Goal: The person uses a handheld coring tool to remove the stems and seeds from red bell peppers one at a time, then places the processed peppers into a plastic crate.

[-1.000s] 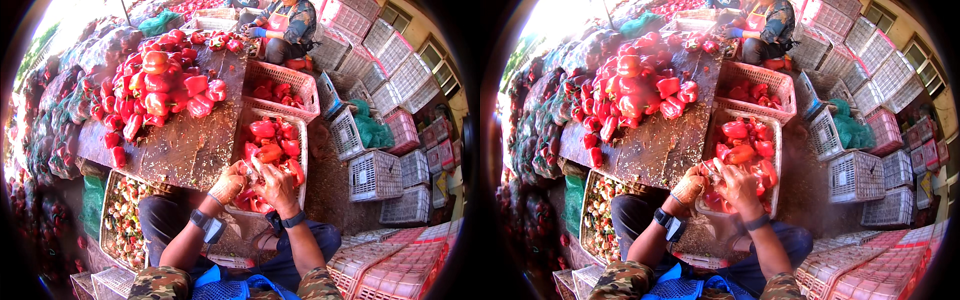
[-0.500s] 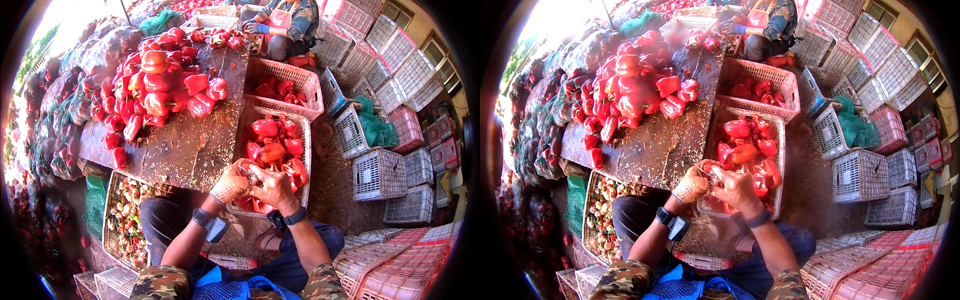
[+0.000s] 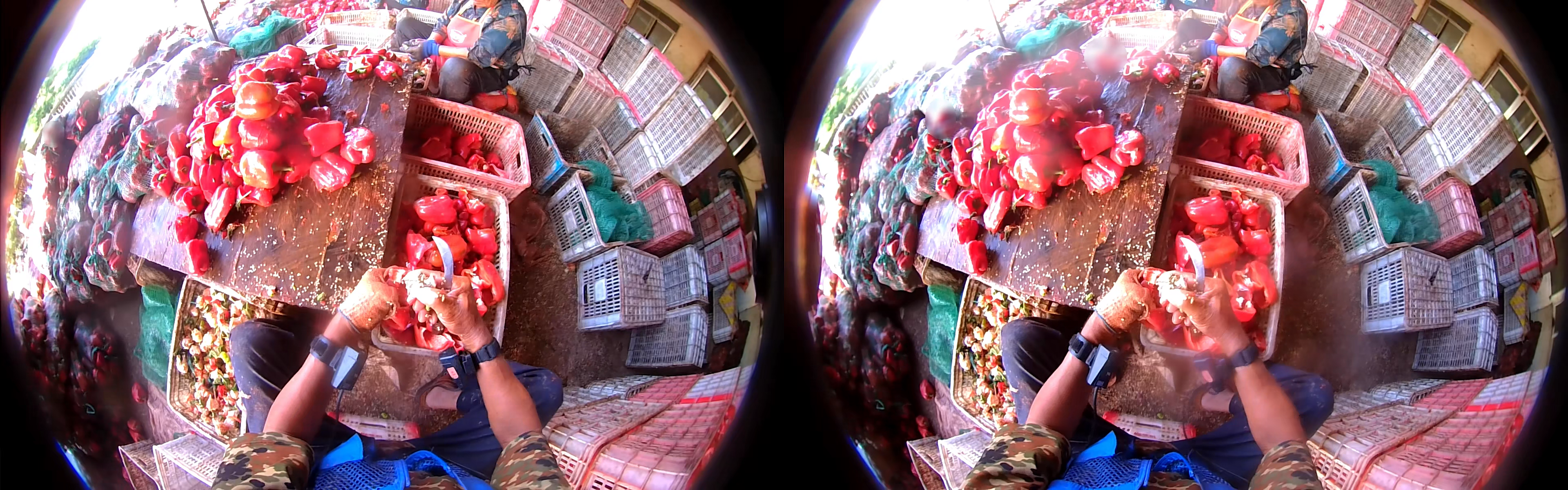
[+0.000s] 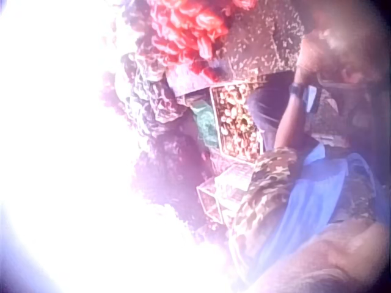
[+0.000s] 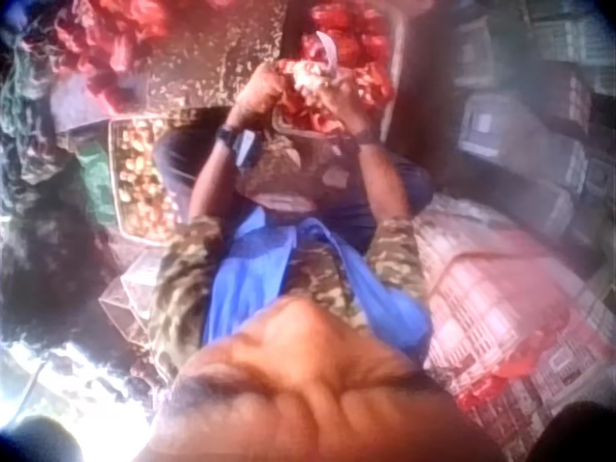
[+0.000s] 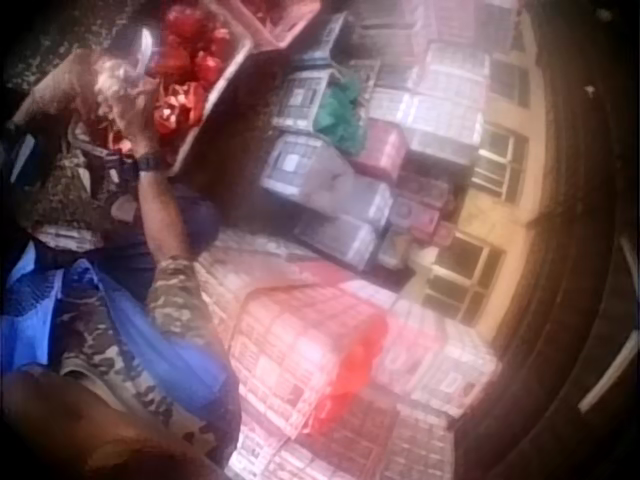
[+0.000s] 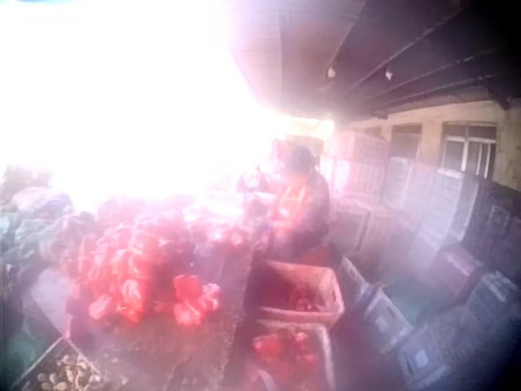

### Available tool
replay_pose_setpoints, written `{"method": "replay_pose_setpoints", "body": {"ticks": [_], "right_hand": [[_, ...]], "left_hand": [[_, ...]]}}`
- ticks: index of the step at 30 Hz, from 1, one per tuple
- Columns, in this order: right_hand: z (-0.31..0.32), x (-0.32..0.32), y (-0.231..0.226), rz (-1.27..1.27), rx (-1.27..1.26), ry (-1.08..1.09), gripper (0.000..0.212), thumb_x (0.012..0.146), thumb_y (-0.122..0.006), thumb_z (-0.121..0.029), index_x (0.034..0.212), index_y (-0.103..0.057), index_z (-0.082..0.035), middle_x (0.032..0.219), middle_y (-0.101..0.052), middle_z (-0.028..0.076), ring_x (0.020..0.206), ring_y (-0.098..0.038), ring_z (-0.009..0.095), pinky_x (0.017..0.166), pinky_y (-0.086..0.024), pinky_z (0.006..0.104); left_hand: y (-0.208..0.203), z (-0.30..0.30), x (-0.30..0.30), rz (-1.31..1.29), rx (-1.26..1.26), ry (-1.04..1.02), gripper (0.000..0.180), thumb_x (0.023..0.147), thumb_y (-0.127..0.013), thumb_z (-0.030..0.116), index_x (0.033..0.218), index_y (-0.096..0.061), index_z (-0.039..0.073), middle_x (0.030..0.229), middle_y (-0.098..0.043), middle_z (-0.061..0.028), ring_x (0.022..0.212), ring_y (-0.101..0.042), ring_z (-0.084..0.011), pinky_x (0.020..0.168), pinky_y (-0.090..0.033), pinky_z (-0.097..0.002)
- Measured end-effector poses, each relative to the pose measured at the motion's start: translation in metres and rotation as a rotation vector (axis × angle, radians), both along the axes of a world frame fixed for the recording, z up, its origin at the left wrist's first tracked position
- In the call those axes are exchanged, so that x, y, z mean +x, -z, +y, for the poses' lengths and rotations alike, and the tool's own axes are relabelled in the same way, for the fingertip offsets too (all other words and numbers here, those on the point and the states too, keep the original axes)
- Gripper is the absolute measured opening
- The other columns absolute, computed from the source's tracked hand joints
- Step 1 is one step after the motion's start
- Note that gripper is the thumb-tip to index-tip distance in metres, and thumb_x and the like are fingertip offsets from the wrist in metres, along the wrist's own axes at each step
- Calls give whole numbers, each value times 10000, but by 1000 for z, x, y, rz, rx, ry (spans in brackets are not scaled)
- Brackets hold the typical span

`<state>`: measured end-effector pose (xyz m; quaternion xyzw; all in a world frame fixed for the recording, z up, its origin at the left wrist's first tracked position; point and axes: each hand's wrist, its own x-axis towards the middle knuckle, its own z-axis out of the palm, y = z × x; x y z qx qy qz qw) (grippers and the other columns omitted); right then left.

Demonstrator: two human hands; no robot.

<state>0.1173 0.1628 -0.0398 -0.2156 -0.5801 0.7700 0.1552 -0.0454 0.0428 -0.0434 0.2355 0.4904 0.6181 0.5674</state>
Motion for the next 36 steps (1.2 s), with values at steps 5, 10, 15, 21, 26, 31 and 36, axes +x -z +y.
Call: {"method": "replay_pose_setpoints", "body": {"ticks": [5, 10, 15, 21, 26, 31, 36], "right_hand": [[-11, 3, 14, 120, -251, 258, 267, 952, -674, -251, 1047, -715, -6, 761, -681, 51, 554, -593, 105, 474, -423, 232], [4, 23, 40, -7, -57, 589, 162, 947, -705, -156, 1015, -689, -9, 772, -692, 78, 548, -608, 118, 467, -462, 228], [44, 65, -2, -95, -29, 710, 185, 931, -727, -195, 1027, -714, -36, 744, -673, 39, 519, -573, 77, 428, -417, 220], [46, 93, -57, -243, 185, 670, 309, 961, -699, -221, 1208, -695, -35, 792, -667, -3, 565, -554, 34, 465, -404, 188], [53, 90, -20, -252, 474, 548, 341, 905, -761, -167, 1184, -707, 22, 809, -689, 7, 657, -647, 101, 588, -522, 275], [24, 62, -2, -481, 881, 371, 278, 856, -769, -238, 1083, -761, -78, 789, -735, 155, 697, -725, 284, 631, -562, 408], [-11, 16, 13, -152, 1102, 259, 499, 798, -758, -125, 1287, -663, -101, 925, -735, 211, 855, -723, 381, 737, -581, 461]], "left_hand": [[39, 9, 17, -6, -49, -112, 188, 899, -614, -2, 1068, -696, -17, 884, -712, -35, 730, -650, -112, 642, -526, -260], [118, -5, 7, 167, 74, -145, 75, 933, -611, -22, 932, -673, 20, 817, -677, -30, 678, -617, -130, 598, -516, -283], [119, 21, 13, -49, 299, -310, 147, 830, -608, -105, 914, -581, 12, 930, -686, -126, 842, -664, -226, 784, -562, -360], [34, 50, 43, 1244, -182, -34, 238, 915, -654, 211, 1126, -650, 102, 1167, -677, -158, 1072, -652, -353, 892, -526, -441], [80, 44, 52, 1217, -131, 47, 506, 788, -658, 61, 1293, -623, 37, 1281, -649, -97, 1272, -567, -293, 1104, -438, -415], [65, 45, 68, 95, -27, -262, 467, 830, -608, -4, 1296, -639, 9, 1205, -704, -118, 1099, -671, -185, 845, -573, -293], [50, 53, 62, 22, -52, -349, 273, 859, -653, 26, 1126, -688, -19, 851, -718, -61, 750, -681, -160, 662, -552, -278]]}}
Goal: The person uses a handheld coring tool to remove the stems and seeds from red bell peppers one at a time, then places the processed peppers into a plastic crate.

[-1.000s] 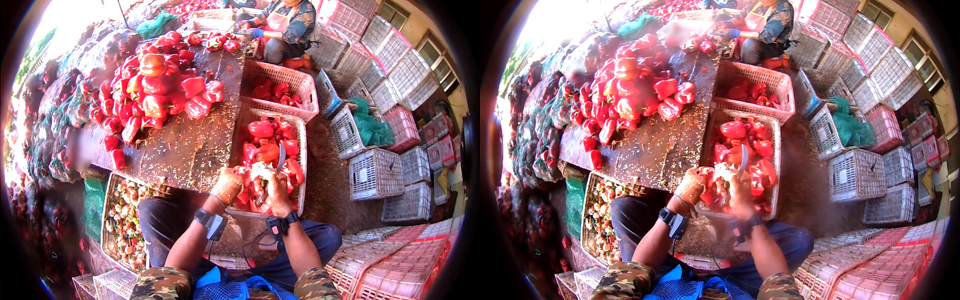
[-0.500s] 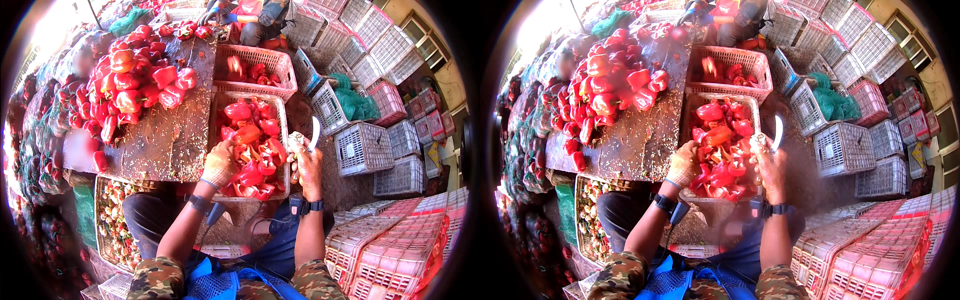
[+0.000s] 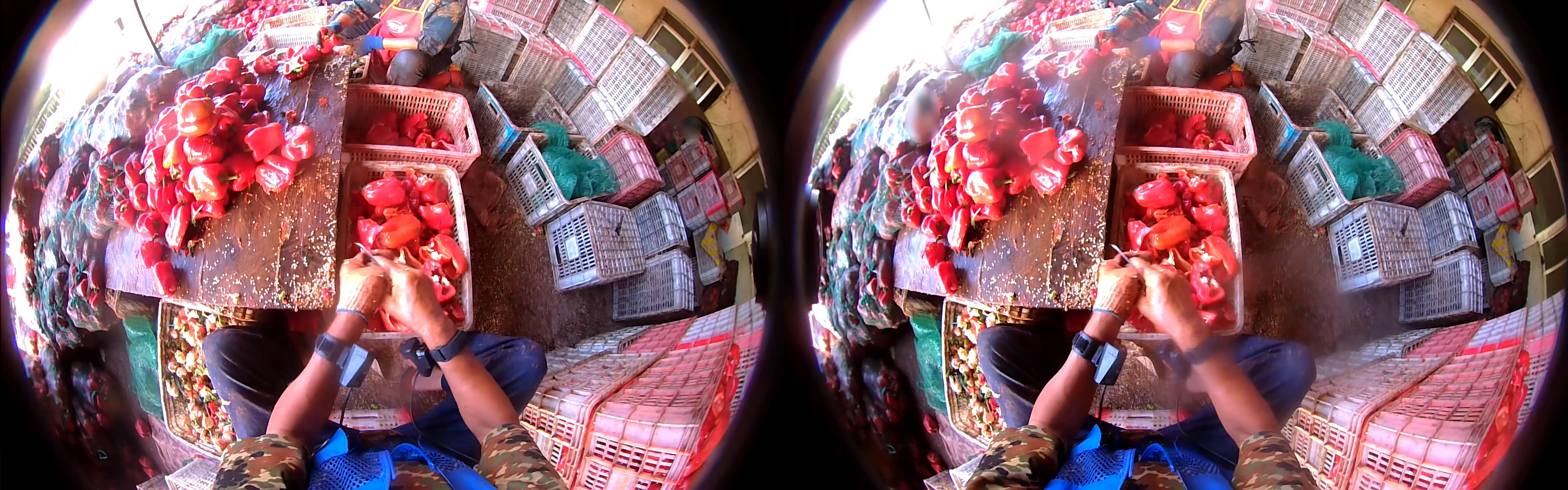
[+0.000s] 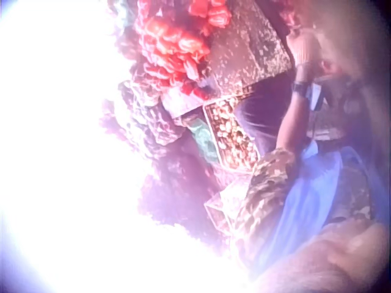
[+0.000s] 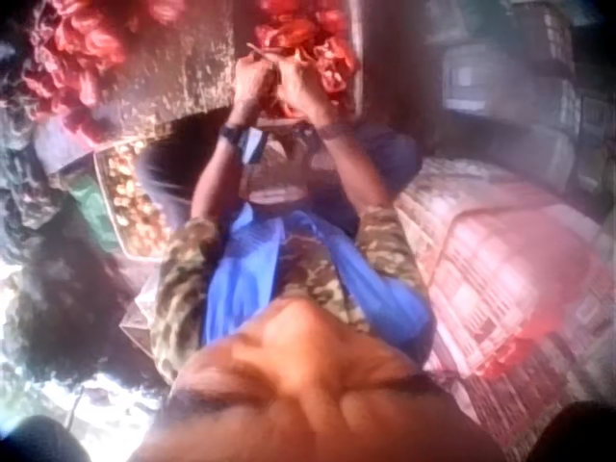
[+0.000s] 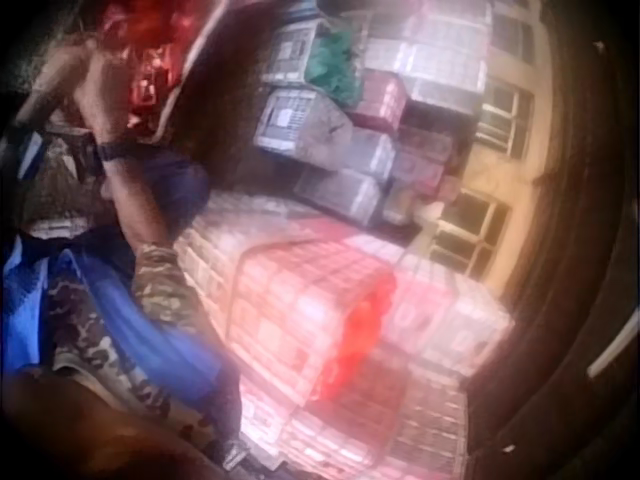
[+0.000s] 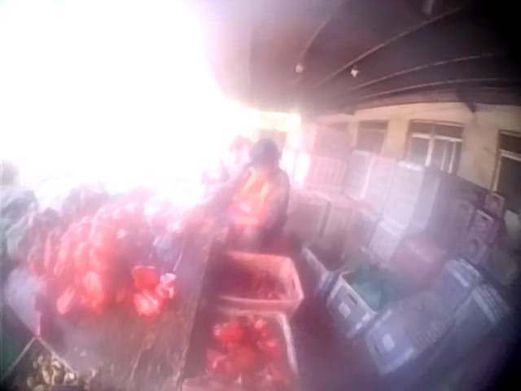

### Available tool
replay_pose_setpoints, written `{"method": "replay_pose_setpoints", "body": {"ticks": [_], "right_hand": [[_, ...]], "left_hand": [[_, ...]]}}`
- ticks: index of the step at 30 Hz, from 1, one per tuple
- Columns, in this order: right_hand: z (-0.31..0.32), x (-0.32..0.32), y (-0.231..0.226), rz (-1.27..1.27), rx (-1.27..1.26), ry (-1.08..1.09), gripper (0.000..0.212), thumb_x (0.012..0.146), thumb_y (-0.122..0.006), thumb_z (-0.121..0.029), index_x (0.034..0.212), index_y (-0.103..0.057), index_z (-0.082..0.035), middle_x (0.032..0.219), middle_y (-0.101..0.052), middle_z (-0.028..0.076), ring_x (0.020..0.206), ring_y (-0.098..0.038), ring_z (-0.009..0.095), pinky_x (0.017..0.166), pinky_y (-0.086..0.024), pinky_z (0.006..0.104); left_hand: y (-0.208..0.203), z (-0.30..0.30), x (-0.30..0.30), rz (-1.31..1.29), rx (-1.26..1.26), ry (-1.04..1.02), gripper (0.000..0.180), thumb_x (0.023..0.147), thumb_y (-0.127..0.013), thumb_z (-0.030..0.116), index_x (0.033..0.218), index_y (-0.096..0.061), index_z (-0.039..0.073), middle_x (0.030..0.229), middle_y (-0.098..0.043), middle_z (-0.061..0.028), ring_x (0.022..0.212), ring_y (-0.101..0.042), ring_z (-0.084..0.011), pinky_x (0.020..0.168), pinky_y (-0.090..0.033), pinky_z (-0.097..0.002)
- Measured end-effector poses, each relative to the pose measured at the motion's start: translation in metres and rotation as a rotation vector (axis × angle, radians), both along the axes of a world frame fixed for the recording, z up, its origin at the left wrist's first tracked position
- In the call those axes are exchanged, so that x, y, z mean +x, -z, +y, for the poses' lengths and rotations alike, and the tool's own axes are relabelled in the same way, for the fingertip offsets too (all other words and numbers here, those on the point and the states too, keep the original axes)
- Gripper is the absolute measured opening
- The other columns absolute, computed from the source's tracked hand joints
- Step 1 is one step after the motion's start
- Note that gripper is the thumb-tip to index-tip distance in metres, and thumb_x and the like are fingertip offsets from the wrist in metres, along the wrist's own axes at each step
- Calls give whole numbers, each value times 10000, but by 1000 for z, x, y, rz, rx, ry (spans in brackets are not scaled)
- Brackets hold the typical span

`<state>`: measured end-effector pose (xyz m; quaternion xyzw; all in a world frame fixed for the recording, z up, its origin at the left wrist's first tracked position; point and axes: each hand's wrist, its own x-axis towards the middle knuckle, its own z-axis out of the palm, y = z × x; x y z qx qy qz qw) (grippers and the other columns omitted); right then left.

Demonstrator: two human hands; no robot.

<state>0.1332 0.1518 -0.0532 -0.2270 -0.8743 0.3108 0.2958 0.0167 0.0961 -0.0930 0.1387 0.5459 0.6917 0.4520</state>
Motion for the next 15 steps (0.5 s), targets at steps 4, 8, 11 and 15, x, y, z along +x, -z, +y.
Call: {"method": "replay_pose_setpoints", "body": {"ticks": [4, 8, 11, 15], "right_hand": [[4, 13, -36, -44, -306, -88, 489, 837, -772, -173, 1293, -663, -35, 942, -758, 173, 770, -734, 295, 711, -588, 403], [39, 77, -109, -63, -253, 183, 391, 885, -781, -188, 1224, -705, -9, 976, -775, 115, 737, -665, 79, 663, -562, 287], [60, 134, -166, 78, -185, 385, 393, 884, -772, -77, 1255, -683, 17, 1026, -758, 108, 783, -636, 74, 697, -549, 272], [66, 194, -214, 57, 6, 590, 408, 900, -752, -45, 1296, -666, 7, 983, -737, 88, 764, -617, 80, 674, -521, 256]], "left_hand": [[0, -53, -70, 103, -80, -136, 187, 819, -630, 15, 992, -697, -5, 836, -701, -81, 687, -650, -148, 584, -513, -278], [-42, -158, -184, 901, -482, -555, 373, 720, -572, -61, 1073, -676, 1, 945, -674, -91, 796, -632, -187, 670, -476, -303], [-112, -188, -192, 1343, -418, -676, 592, 643, -537, -117, 1211, -638, 10, 1124, -659, -108, 994, -618, -234, 859, -476, -346], [-97, -97, -82, 1324, -173, -97, 790, 595, -551, -150, 1365, -577, 25, 1305, -634, -133, 1197, -601, -292, 1057, -474, -409]]}}
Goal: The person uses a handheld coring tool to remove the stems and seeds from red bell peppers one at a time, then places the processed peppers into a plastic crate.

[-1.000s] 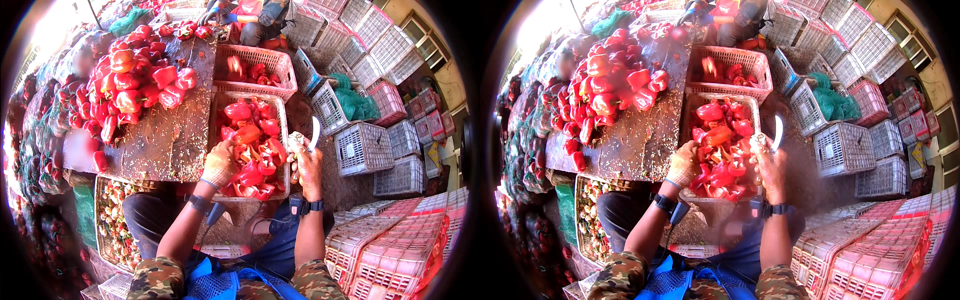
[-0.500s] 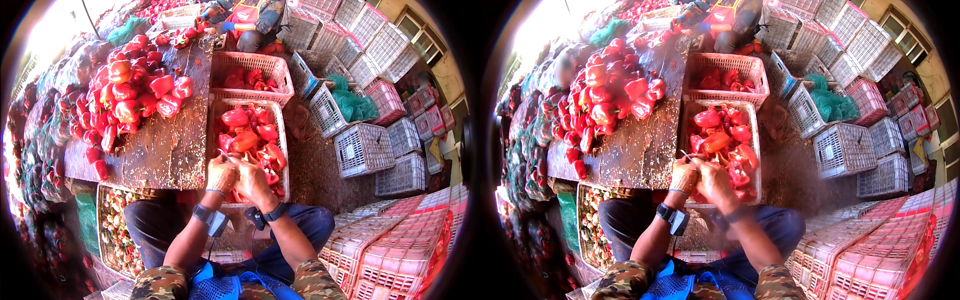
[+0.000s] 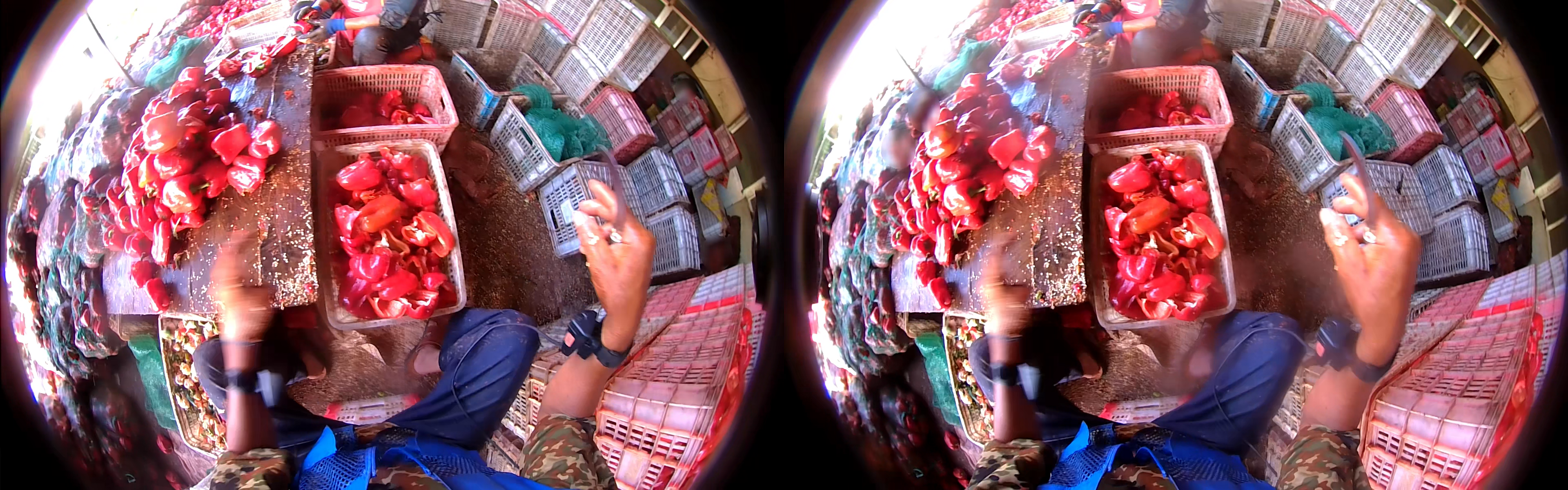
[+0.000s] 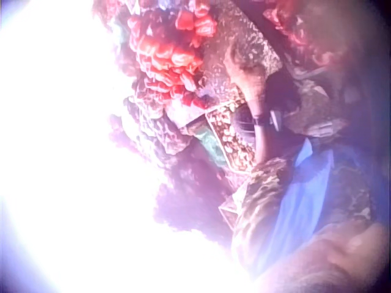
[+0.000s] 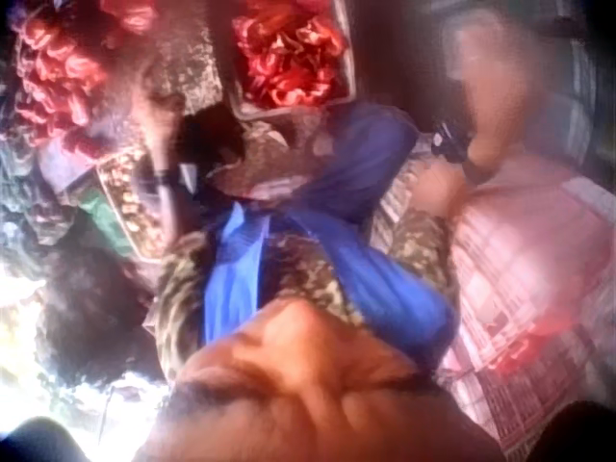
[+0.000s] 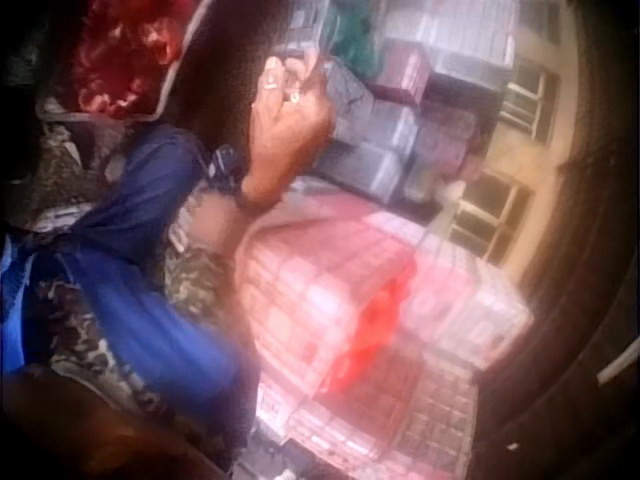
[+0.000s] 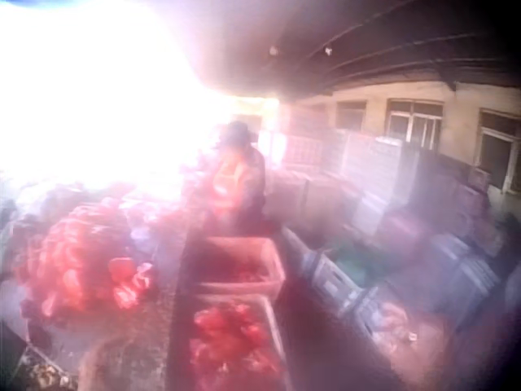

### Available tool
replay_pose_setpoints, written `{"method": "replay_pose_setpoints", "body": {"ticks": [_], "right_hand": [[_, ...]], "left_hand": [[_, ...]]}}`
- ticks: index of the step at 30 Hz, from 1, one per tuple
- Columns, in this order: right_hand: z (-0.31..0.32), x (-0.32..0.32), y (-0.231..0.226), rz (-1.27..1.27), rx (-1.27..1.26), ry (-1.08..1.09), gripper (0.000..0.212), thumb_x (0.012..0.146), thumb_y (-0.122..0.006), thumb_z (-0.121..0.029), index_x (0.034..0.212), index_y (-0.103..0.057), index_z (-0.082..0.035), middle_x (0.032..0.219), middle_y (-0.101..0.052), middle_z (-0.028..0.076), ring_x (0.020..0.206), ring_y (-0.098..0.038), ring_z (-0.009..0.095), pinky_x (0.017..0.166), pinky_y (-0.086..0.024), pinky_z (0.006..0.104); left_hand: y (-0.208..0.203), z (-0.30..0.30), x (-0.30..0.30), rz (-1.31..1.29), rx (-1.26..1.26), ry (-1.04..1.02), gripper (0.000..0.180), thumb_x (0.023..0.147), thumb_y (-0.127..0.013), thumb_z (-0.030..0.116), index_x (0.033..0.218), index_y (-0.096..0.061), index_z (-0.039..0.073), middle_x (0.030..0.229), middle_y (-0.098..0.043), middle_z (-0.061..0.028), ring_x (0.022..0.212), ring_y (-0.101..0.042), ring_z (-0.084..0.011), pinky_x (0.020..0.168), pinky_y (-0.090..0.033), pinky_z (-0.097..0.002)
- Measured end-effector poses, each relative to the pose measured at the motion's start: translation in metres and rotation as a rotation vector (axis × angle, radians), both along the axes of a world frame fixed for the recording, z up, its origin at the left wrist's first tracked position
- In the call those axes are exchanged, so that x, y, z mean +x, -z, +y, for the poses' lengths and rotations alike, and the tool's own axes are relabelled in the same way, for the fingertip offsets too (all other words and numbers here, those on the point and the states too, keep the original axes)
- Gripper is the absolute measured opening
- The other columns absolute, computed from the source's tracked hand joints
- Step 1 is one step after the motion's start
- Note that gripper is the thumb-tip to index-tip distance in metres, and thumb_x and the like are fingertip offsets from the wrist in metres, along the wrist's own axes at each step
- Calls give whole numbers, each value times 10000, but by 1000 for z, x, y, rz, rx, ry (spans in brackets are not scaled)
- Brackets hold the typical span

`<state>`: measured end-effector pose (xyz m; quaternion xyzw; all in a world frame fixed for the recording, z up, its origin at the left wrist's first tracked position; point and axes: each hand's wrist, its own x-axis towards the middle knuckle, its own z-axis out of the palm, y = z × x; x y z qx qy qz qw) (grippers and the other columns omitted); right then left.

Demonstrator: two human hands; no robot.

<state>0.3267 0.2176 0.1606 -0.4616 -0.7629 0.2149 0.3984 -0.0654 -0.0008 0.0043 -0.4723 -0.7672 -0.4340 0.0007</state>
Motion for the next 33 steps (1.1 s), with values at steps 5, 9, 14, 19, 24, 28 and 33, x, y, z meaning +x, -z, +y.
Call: {"method": "replay_pose_setpoints", "body": {"ticks": [5, 9, 14, 19, 24, 28, 33], "right_hand": [[-31, 28, -1, -40, 13, 44, 404, 879, -761, -26, 1273, -674, -6, 901, -740, 101, 731, -638, 99, 627, -509, 270], [-42, 59, 34, -76, -101, 170, 389, 839, -788, -33, 1218, -702, -15, 867, -757, 108, 749, -696, 138, 673, -541, 293], [-41, 86, 57, -121, -84, 220, 380, 837, -772, -21, 1210, -701, -13, 871, -758, 114, 746, -707, 171, 680, -547, 311], [-23, 106, 70, -170, -106, 259, 355, 865, -751, -36, 1214, -691, -10, 863, -743, 104, 736, -693, 166, 656, -536, 298], [-7, 125, 91, -148, -155, 333, 346, 903, -708, -55, 1242, -673, 4, 862, -716, 73, 711, -633, 131, 599, -493, 262], [-10, 141, 111, -136, -178, 518, 375, 967, -631, -45, 1336, -623, 22, 944, -692, 90, 758, -608, 112, 611, -475, 222], [-6, 142, 102, -205, -166, 375, 381, 960, -653, -71, 1327, -624, 25, 945, -694, 88, 748, -612, 115, 569, -479, 228]], "left_hand": [[169, 80, 123, 376, -572, 578, 724, 804, -759, 388, 1422, -555, 71, 1620, -323, -109, 1501, -259, -393, 1224, -138, -655], [196, 112, 168, 478, -528, 651, 722, 818, -692, 466, 1398, -586, 49, 1613, -348, -104, 1511, -239, -387, 1140, -57, -801], [212, 168, 200, 594, -516, 804, 618, 829, -653, 417, 1253, -633, -32, 1327, -569, -179, 1343, -464, -390, 1169, -224, -657], [239, 200, 205, 338, -835, 779, 601, 792, -669, 361, 1251, -556, -9, 1221, -598, -183, 1130, -577, -388, 982, -480, -462], [276, 195, 211, 362, -870, 703, 636, 791, -651, 272, 1305, -467, -55, 1163, -593, -239, 1091, -584, -418, 883, -531, -473], [296, 209, 218, 355, -888, 727, 746, 784, -623, 186, 1449, -410, -78, 1424, -458, -284, 1291, -488, -449, 1114, -392, -485], [331, 211, 204, 333, -638, 736, 683, 833, -641, 227, 1436, -438, -22, 1445, -479, -278, 1257, -513, -473, 1098, -393, -526]]}}
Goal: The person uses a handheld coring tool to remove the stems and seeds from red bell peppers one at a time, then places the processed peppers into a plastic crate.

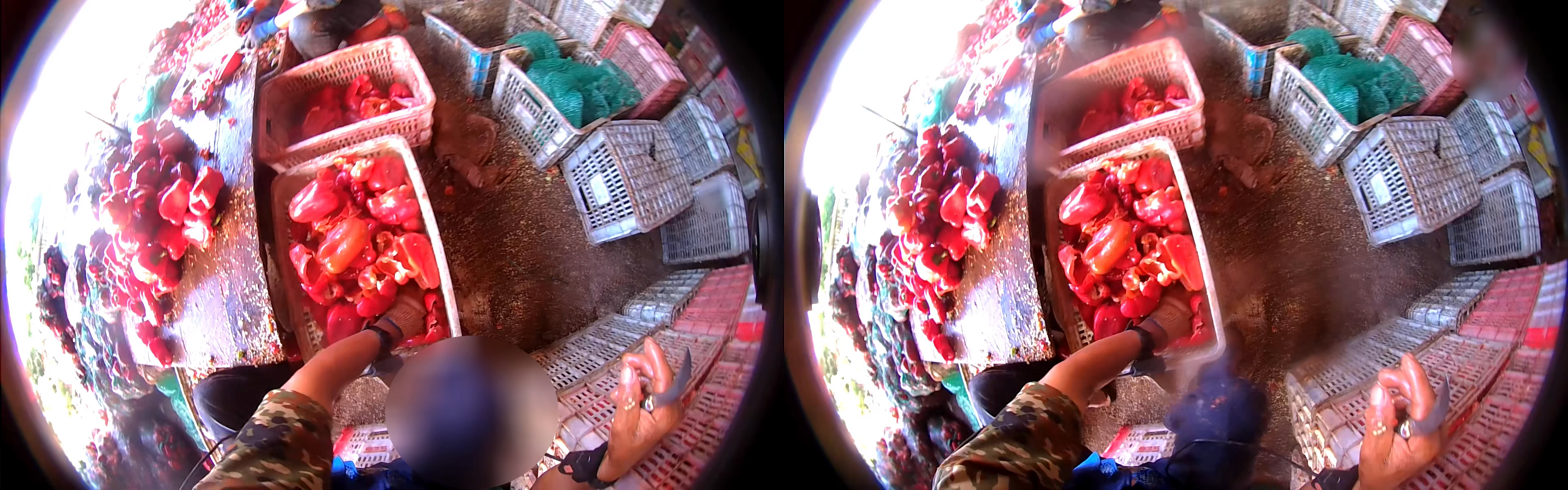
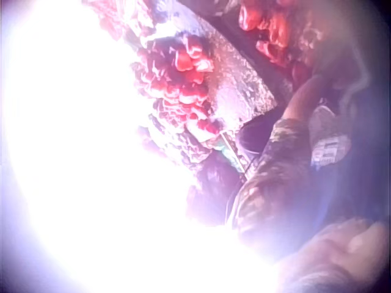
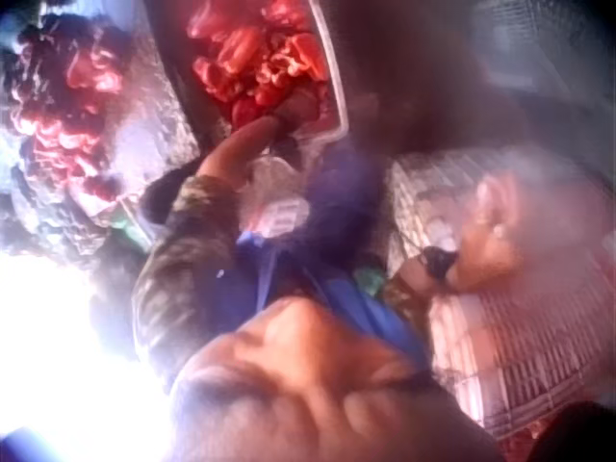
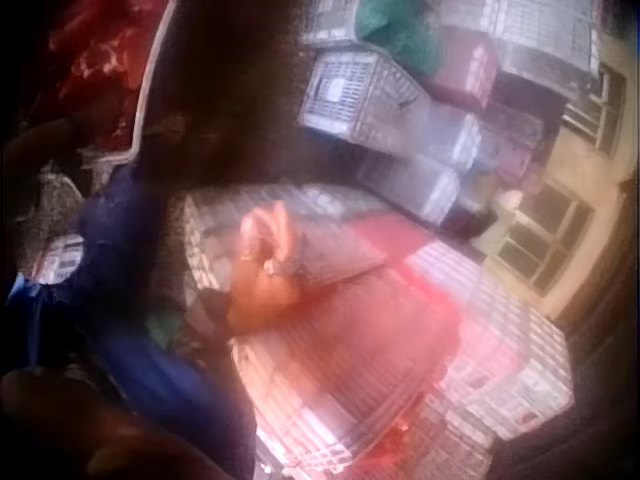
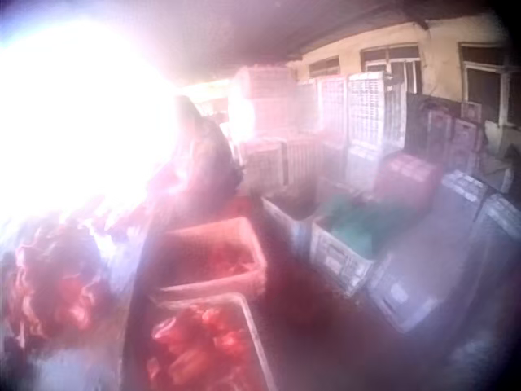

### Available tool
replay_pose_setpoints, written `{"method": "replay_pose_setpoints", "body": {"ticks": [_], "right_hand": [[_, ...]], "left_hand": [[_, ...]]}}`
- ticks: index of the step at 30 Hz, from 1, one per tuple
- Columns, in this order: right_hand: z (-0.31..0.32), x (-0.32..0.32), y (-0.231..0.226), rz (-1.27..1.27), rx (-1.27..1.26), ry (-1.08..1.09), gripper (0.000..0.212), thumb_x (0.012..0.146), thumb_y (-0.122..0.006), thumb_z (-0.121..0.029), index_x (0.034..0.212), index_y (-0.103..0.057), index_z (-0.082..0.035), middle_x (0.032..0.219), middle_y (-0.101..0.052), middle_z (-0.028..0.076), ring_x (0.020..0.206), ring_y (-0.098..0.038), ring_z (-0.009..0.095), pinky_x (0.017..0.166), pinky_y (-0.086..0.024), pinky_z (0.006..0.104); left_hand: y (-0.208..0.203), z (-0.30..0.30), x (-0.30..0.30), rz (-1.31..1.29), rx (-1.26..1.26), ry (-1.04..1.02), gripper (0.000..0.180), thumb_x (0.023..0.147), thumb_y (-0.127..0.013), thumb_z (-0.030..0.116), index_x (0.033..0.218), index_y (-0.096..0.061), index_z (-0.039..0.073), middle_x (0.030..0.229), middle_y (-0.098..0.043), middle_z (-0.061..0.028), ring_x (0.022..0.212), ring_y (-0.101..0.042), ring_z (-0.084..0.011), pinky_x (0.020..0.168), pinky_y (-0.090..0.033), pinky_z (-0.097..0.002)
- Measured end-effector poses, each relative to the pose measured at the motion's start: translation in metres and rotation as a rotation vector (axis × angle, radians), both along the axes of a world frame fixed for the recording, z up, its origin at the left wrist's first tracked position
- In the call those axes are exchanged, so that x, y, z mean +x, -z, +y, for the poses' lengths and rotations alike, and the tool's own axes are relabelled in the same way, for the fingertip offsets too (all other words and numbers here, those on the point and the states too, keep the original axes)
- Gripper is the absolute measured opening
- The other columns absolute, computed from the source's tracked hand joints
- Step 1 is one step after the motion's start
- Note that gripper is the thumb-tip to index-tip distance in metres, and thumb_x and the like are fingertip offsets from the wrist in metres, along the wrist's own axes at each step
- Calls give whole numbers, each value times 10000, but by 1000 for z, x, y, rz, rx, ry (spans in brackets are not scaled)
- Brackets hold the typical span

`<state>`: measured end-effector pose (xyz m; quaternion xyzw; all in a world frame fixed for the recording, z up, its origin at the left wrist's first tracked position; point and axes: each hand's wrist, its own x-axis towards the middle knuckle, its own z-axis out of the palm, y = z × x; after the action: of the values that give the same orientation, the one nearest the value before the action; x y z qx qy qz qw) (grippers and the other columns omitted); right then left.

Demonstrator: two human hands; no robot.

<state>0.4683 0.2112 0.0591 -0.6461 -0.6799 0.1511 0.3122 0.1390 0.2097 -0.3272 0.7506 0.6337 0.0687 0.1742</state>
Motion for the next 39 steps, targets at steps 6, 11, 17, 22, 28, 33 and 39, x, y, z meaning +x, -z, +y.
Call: {"method": "replay_pose_setpoints", "body": {"ticks": [6, 11, 17, 22, 28, 33, 39], "right_hand": [[-2, -3, -7, 150, 59, -10, 341, 905, -704, -37, 1243, -677, 4, 871, -722, 92, 720, -650, 130, 600, -491, 256], [-7, -5, -14, 100, 88, -48, 338, 898, -710, -19, 1235, -689, -24, 850, -726, 82, 715, -657, 129, 602, -496, 257], [-3, 4, 3, 78, 36, 29, 320, 917, -703, -52, 1234, -683, -11, 819, -721, 73, 673, -631, 126, 601, -500, 275], [-6, 11, 26, 160, -64, 138, 376, 969, -648, -37, 1333, -607, 48, 962, -687, 83, 699, -560, 90, 593, -459, 229], [6, 18, 46, 9, -91, 140, 366, 1010, -600, -47, 1361, -584, 58, 979, -682, 104, 699, -550, 96, 597, -441, 230], [21, 19, 34, 74, 50, 96, 341, 1023, -585, -62, 1344, -610, 50, 952, -682, 89, 718, -562, 90, 587, -435, 226], [1, 12, 9, 117, 125, 91, 361, 993, -607, -64, 1337, -618, 44, 868, -672, 81, 632, -522, 88, 568, -423, 227]], "left_hand": [[-81, 23, -28, 49, -421, 230, 668, 769, -739, 382, 1336, -589, 63, 1183, -671, -176, 970, -695, -356, 822, -555, -494], [-178, 57, -72, -41, 310, 255, 716, 801, -713, 387, 1409, -557, 42, 1474, -527, -161, 1381, -474, -388, 1126, -385, -540], [-93, 35, -76, 144, 123, 447, 671, 800, -611, 340, 1467, -552, 306, 1625, -351, -124, 1481, -355, -376, 1182, -227, -682], [-83, 35, -57, 101, 61, 449, 711, 744, -629, 187, 1429, -576, 370, 1594, -406, -112, 1469, -385, -354, 1196, -229, -658], [-61, 46, -57, 85, 192, 378, 606, 729, -685, 219, 1330, -627, 160, 1458, -508, -101, 1382, -454, -330, 1216, -231, -622], [-55, 55, -55, 110, 100, 221, 489, 820, -664, 258, 1299, -640, 163, 1443, -514, -61, 1402, -428, -299, 1235, -208, -592], [-190, 37, -98, 305, 278, -393, 649, 740, -718, 647, 1152, -727, 145, 1378, -549, -86, 1339, -447, -294, 1138, -273, -519]]}}
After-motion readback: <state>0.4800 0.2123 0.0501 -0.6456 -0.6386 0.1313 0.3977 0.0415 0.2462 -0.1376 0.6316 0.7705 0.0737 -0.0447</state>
